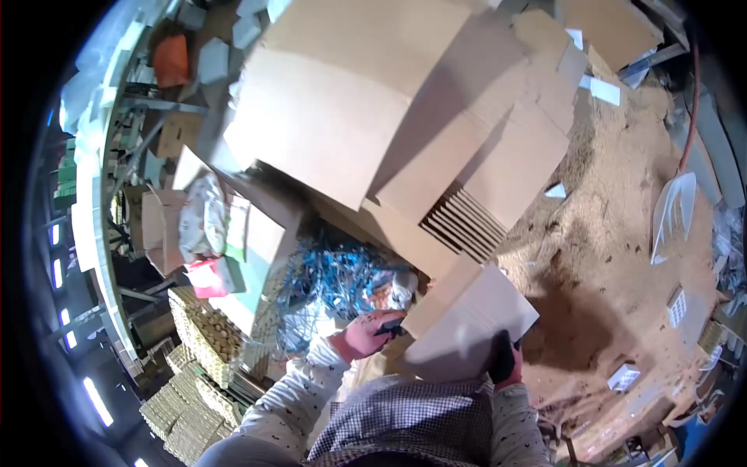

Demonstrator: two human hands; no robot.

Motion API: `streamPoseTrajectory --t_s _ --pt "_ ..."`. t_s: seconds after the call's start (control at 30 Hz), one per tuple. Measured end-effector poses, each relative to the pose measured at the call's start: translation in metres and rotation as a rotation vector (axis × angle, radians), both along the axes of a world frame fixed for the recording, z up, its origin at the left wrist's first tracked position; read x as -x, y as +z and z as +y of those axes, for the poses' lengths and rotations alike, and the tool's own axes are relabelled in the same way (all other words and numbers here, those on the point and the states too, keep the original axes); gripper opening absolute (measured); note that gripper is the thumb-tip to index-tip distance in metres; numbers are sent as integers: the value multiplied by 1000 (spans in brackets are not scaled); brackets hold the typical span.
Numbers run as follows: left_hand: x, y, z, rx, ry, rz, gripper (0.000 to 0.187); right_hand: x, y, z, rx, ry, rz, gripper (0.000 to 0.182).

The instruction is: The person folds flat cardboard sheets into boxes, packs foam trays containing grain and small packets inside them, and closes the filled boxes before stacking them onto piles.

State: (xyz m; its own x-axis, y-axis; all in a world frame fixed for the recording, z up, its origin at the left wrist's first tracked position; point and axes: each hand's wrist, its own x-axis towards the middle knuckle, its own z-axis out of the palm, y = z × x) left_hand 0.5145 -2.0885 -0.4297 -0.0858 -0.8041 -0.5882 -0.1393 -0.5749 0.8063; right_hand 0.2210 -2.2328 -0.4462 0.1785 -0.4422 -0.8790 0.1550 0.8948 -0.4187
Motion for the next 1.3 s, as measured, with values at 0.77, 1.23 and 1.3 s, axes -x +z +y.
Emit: streamPoseTrajectory --t_s 0.77,1.23,1.3 --pt "-72 -95 -154 64 1599 -170 27 -395 -43 -183 866 320 498 75" --pt "-203 144 -133 482 473 -752 78 -127 -56 -252 476 686 168 33" --pt "-247 78 -169 206 551 -976 84 -148 -32 -243 493 730 206 32"
